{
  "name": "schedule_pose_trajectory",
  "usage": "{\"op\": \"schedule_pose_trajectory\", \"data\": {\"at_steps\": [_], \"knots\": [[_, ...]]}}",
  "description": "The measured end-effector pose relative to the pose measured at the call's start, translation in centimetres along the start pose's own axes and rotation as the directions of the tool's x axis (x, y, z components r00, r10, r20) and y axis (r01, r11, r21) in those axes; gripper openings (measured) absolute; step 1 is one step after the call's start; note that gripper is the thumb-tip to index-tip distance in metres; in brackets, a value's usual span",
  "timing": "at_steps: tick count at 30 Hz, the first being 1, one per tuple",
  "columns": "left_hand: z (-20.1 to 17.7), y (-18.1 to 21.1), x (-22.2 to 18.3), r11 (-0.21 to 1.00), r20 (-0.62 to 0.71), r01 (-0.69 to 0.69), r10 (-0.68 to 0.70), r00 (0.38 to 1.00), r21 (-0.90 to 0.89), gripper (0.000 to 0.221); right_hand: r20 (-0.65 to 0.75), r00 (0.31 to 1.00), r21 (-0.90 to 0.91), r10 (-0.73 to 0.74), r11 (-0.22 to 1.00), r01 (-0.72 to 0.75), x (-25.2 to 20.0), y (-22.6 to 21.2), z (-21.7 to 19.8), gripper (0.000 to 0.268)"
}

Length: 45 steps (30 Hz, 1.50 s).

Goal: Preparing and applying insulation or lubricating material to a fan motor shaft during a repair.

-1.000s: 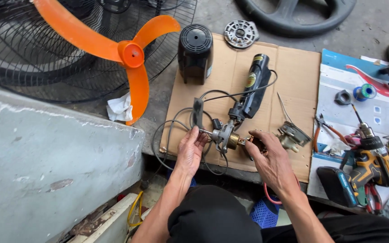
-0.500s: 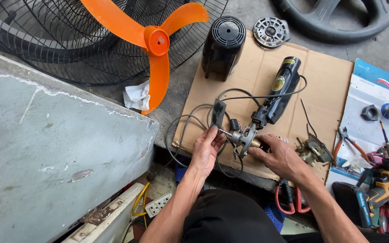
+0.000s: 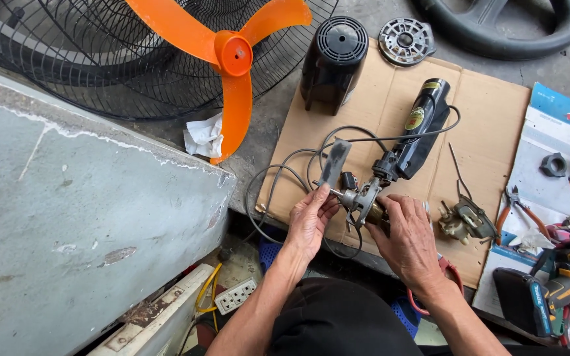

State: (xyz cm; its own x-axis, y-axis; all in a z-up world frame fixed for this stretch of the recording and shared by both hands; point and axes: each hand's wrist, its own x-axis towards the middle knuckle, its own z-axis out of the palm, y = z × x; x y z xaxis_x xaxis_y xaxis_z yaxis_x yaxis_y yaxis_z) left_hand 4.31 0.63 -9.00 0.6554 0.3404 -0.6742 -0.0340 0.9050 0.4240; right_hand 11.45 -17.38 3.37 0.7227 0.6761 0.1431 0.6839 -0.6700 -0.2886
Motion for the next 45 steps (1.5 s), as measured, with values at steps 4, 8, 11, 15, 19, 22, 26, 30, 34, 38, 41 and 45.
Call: {"op": "schedule_pose_trajectory", "data": {"at_steps": [4,8,11,15,19,22,26,30,34,38,41,45], "knots": [[0.5,0.2,0.3,1.0,0.011,-0.014,0.014,1.0,0.019,0.024,0.183,0.97,0.214,0.161,0.956,-0.199,0.9,0.6,-0.7,0.06],[0.9,0.7,0.2,0.999,0.03,-0.032,0.031,0.999,0.032,0.023,0.525,0.781,0.329,0.338,0.766,-0.553,3.0,0.8,-2.8,0.063],[0.3,0.4,0.5,1.0,0.049,0.003,-0.002,0.999,-0.022,0.024,0.668,0.639,0.319,0.381,0.629,-0.709,4.4,0.2,-4.3,0.071],[1.4,1.4,-0.5,1.0,0.069,0.001,0.001,0.998,-0.022,0.025,0.681,0.618,0.31,0.392,0.61,-0.729,4.3,0.7,-4.0,0.064],[1.5,1.0,-0.5,1.0,0.054,-0.009,0.009,0.999,-0.012,0.027,0.522,0.783,0.308,0.338,0.782,-0.542,2.2,2.3,-1.1,0.067],[1.7,1.1,-0.8,1.0,0.029,-0.009,0.009,1.0,-0.008,0.028,0.279,0.938,0.25,0.207,0.927,-0.279,0.5,2.2,0.6,0.062],[1.6,0.9,-0.8,1.0,0.001,-0.016,0.016,1.0,0.017,0.029,-0.105,0.987,-0.105,-0.119,0.989,0.108,-0.8,1.9,2.7,0.066],[1.9,1.3,-1.1,1.0,-0.012,-0.014,0.014,1.0,0.008,0.031,-0.145,0.979,-0.167,-0.143,0.979,0.118,-1.1,1.6,2.5,0.069],[2.0,1.4,-1.1,1.0,0.011,-0.002,0.002,1.0,-0.001,0.031,0.264,0.925,0.257,0.272,0.905,-0.339,0.4,2.1,0.5,0.076],[1.6,1.0,-0.8,1.0,0.019,-0.004,0.004,1.0,0.002,0.032,0.438,0.871,0.293,0.224,0.88,-0.374,1.3,3.7,-0.3,0.058],[1.5,0.7,-0.7,1.0,0.011,-0.011,0.011,1.0,0.015,0.032,0.399,0.909,0.152,0.121,0.969,-0.195,1.9,3.4,-0.7,0.058],[1.5,0.6,-0.8,0.999,0.007,-0.02,0.019,1.0,0.04,0.032,0.259,0.966,-0.153,0.025,0.988,0.015,0.4,3.1,1.0,0.064]]}}
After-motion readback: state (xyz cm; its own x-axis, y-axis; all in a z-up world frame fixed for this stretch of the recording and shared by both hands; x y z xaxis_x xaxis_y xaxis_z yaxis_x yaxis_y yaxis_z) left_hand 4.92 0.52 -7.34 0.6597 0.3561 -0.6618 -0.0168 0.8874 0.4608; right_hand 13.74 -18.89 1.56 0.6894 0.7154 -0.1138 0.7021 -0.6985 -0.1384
